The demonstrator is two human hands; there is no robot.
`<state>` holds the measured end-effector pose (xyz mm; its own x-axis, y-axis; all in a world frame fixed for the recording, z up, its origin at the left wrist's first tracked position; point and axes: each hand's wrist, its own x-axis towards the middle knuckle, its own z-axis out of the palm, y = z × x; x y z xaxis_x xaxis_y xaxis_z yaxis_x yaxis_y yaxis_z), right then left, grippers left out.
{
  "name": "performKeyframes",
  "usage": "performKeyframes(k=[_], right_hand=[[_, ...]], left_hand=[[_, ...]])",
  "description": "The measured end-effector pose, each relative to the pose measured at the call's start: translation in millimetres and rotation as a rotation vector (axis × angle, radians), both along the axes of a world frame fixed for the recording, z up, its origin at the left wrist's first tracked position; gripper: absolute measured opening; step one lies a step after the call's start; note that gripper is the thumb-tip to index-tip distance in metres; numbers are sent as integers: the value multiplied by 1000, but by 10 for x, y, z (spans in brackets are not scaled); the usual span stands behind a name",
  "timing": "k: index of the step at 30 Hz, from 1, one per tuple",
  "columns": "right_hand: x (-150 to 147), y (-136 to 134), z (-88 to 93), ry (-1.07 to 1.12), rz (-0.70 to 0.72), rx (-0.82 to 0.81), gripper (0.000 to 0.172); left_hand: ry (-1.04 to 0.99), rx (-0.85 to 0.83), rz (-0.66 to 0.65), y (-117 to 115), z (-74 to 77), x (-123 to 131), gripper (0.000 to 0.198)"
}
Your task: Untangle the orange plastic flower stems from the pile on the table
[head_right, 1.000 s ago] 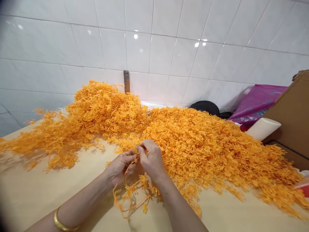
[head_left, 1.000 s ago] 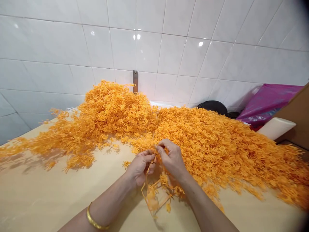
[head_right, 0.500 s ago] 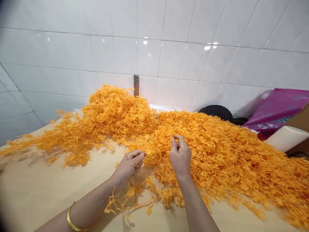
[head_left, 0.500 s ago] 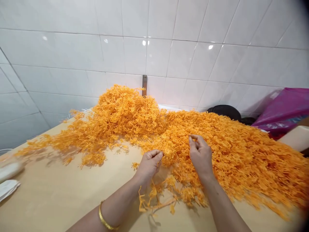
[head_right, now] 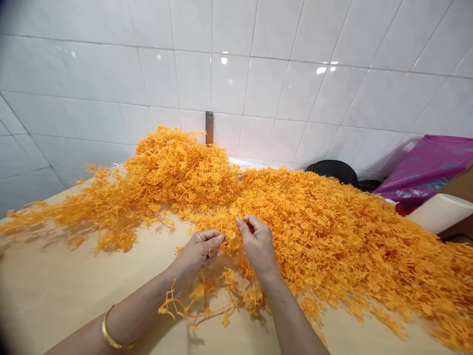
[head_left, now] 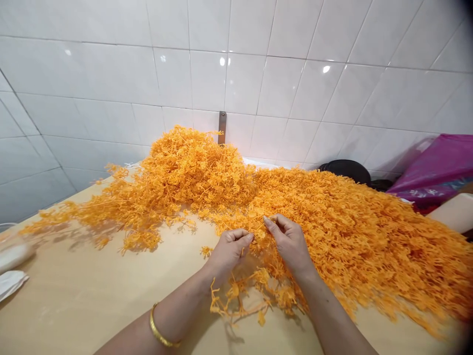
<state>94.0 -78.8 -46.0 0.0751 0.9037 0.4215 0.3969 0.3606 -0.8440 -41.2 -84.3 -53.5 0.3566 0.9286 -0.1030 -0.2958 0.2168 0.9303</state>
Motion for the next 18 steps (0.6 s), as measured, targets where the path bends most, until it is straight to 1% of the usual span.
performKeyframes(k=[3,5,7,9,10,11,13,16,18], right_hand=[[0,2,-5,70,-20,9,30],[77,24,14,157,-90,-3,29],[232,67,49,352,-250,6,26],[407,116,85,593,-429,54,23],[475,137,95,649,-454,61,22],[519,151,99,652,-433,38,21],[529,160,89,563,-321,-51,22],[419,143,64,416,-163,-167,28],[339,126,63,381,-76,-213,31]], left_hand=[[-36,-15,-55,3,15,-12,29],[-43,-3,-81,4,4,-30,28],[-44,7,-87,4,-26,-47,29],[-52,16,-78,0,-62,-53,29],[-53,17,-79,-4,-76,-49,29],[-48,18,-80,-9,-87,-42,29],[-15,23,-79,-21,-92,-22,30],[69,26,-63,-37,-78,0,32],[112,32,-55,-39,-69,1,32]])
